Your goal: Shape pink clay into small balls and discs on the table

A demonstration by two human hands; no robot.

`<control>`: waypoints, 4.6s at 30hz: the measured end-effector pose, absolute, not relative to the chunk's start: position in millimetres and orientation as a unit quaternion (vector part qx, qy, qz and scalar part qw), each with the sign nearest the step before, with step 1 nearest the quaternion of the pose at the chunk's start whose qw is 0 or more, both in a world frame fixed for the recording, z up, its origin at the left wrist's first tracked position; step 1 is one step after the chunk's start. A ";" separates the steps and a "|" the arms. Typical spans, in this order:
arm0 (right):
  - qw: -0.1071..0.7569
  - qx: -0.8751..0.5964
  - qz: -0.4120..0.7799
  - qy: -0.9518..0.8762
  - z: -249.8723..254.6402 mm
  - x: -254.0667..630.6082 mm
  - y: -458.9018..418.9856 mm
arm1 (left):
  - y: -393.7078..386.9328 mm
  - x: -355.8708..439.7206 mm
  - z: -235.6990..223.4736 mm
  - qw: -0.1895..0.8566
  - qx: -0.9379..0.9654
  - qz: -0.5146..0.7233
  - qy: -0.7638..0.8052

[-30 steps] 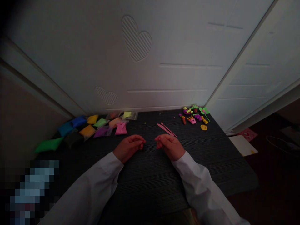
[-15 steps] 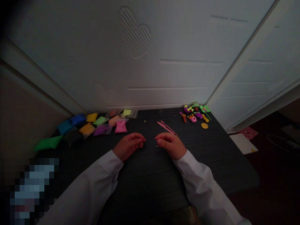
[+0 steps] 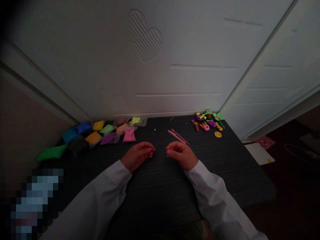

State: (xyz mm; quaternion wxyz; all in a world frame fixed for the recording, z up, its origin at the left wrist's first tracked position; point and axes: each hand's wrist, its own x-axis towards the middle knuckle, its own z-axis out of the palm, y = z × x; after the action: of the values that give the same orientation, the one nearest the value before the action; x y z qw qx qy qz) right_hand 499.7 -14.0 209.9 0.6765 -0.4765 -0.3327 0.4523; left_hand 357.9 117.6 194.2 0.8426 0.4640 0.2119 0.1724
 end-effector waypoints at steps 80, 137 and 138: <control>0.143 -0.651 0.005 -0.745 195.9 519.1 -71.3 | 117.9 359.2 202.7 0.843 0.457 0.161 0.233; 0.440 -0.700 0.056 -0.560 220.0 482.6 -32.7 | 108.2 360.0 202.6 0.755 0.611 0.133 0.198; 0.454 -0.700 0.063 -0.549 220.3 483.4 -33.1 | 109.1 360.0 202.6 0.757 0.610 0.128 0.196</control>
State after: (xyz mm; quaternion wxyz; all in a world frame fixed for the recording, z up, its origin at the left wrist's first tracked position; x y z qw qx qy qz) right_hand 483.4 -33.1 220.3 0.4536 -0.6996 -0.5486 0.0626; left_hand 360.0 109.1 202.6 0.7570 0.6101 0.1956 0.1280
